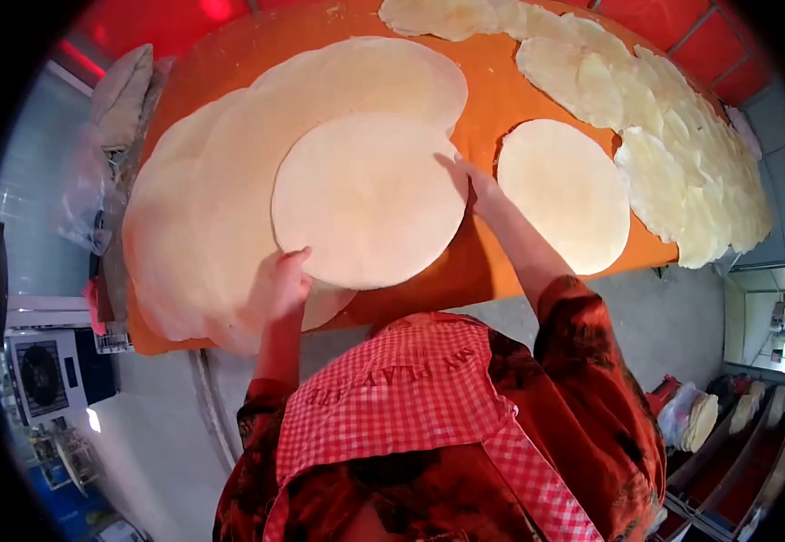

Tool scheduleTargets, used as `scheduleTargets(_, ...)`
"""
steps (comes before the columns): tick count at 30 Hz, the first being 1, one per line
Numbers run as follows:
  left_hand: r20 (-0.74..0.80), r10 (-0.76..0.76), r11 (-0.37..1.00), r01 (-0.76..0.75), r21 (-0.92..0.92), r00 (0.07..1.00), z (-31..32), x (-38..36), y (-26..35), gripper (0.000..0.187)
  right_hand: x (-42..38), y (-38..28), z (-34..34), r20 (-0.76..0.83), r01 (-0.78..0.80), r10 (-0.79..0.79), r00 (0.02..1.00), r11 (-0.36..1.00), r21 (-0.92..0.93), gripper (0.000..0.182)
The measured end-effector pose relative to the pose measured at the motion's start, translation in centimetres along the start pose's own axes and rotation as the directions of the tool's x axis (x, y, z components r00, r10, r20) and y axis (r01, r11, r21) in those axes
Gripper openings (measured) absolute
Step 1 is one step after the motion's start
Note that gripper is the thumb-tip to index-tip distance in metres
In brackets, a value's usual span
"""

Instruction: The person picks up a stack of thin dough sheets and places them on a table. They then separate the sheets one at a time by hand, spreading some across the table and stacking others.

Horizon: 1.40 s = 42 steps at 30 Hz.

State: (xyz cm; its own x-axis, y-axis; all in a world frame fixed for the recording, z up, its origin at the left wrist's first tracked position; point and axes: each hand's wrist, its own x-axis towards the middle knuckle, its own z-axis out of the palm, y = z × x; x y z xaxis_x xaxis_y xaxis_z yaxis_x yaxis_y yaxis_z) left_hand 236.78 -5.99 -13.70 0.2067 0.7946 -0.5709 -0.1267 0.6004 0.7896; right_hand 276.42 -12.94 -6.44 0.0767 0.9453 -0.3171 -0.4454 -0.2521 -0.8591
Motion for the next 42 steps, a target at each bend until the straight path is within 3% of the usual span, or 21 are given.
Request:
scheduleTargets(1,0.003,0.009,1.000,-0.009,-0.017,1.000,0.8,-1.0,1.1,0.015,1.5,0.9,-0.7,-0.038,0.071,-0.095,0.995,0.912,-0.403,0.043)
scheduleTargets(3,-0.007,0.049,0.996,-0.050,-0.075,0.999,1.4,-1.3,1.3,0.015,1.7,1.4,0.4,-0.204,-0.069,-0.089,0.975,0.750,-0.658,0.040)
scheduleTargets(5,-0.027,0.083,0.988,-0.086,-0.128,0.996,1.6,-1.0,0.8,0.017,0.3,-0.7,4.3,-0.490,-0.390,0.166,0.856,0.828,-0.402,0.036)
scheduleTargets(7,-0.032,0.070,0.990,-0.073,-0.117,0.997,1.4,-0.8,0.7,0.021,1.2,2.2,1.0,-0.429,-0.287,0.056,0.902,0.820,-0.495,0.027)
scheduleTargets(10,0.136,0.001,0.984,0.024,-0.178,0.991,1.8,-1.7,1.8,0.027,5.1,9.2,-8.6,-0.041,0.141,-0.274,0.961,0.613,-0.778,0.014)
scheduleTargets(13,0.173,0.055,0.968,-0.011,-0.249,0.983,2.1,-3.5,4.3,0.031,3.9,7.4,-7.5,0.014,0.160,-0.227,0.974,0.639,-0.752,0.013)
scheduleTargets(15,0.123,0.131,0.954,-0.091,-0.285,0.984,2.2,-4.8,6.7,0.033,-0.7,3.5,-0.3,-0.310,-0.052,-0.014,0.951,0.977,-0.205,0.011)
scheduleTargets(16,0.094,0.167,0.945,-0.132,-0.299,0.981,2.1,-5.4,7.5,0.033,-2.0,4.8,-1.0,0.066,0.248,-0.240,0.969,0.904,-0.350,0.012)
scheduleTargets(19,0.018,0.220,0.920,-0.202,-0.337,0.975,1.5,-6.2,7.6,0.034,-6.1,7.4,4.8,-0.399,-0.121,0.167,0.901,0.983,0.138,0.025)
scheduleTargets(22,-0.015,0.208,0.955,-0.206,-0.212,0.978,-0.3,-4.9,5.0,0.031,-4.6,6.7,2.3,-0.117,-0.051,0.093,0.989,0.948,0.315,0.039)
scheduleTargets(25,-0.052,0.116,0.967,-0.125,-0.222,0.992,-1.4,-3.4,3.2,0.029,-2.0,1.4,2.6,-0.096,-0.177,0.206,0.974,0.952,0.249,0.041)
scheduleTargets(27,-0.046,0.151,0.962,-0.158,-0.223,0.987,-1.8,-2.4,2.6,0.036,4.8,7.1,-3.2,-0.130,-0.110,0.115,0.985,0.993,0.044,0.035)
scheduleTargets(30,-0.110,0.105,0.988,-0.116,-0.105,0.988,-0.9,-3.8,3.9,0.040,2.0,4.5,3.5,-0.522,-0.176,0.052,0.851,0.965,-0.192,0.027)
scheduleTargets(31,-0.067,0.361,0.872,-0.312,0.378,0.930,-1.4,-4.6,3.9,0.037,1.8,4.6,3.6,-0.502,-0.179,0.028,0.865,0.950,-0.255,0.028)
scheduleTargets(32,0.098,0.549,0.510,-0.425,0.748,0.830,-2.0,-5.3,3.9,0.034,1.6,4.4,3.4,-0.480,-0.179,0.003,0.877,0.930,-0.322,0.028)
scheduleTargets(33,0.337,0.612,0.004,-0.429,0.903,0.716,-2.5,-5.8,4.0,0.031,1.5,4.3,3.3,-0.440,-0.127,-0.004,0.898,0.955,-0.267,0.028)
scheduleTargets(35,0.294,0.597,-0.049,-0.332,0.942,0.746,-2.6,-6.2,4.3,0.035,0.9,4.1,3.5,-0.371,-0.027,-0.029,0.928,0.989,-0.147,0.027)
scheduleTargets(37,0.278,0.557,-0.123,-0.253,0.960,0.783,-1.4,-8.0,5.8,0.033,0.3,3.2,3.7,-0.383,-0.106,-0.002,0.924,0.960,-0.260,0.026)
scheduleTargets(40,0.226,0.532,-0.019,-0.256,0.967,0.816,-0.6,-8.7,5.9,0.034,0.5,3.9,2.5,-0.382,-0.143,0.015,0.924,0.940,-0.309,0.026)
scheduleTargets(41,0.052,0.495,0.468,-0.316,0.826,0.868,-0.2,-8.3,5.9,0.034,0.5,4.1,2.0,-0.384,-0.133,0.005,0.923,0.943,-0.306,0.026)
scheduleTargets(42,-0.067,0.370,0.831,-0.298,0.470,0.927,0.4,-7.4,5.9,0.034,0.6,4.3,1.7,-0.359,-0.071,-0.052,0.932,0.944,-0.321,0.025)
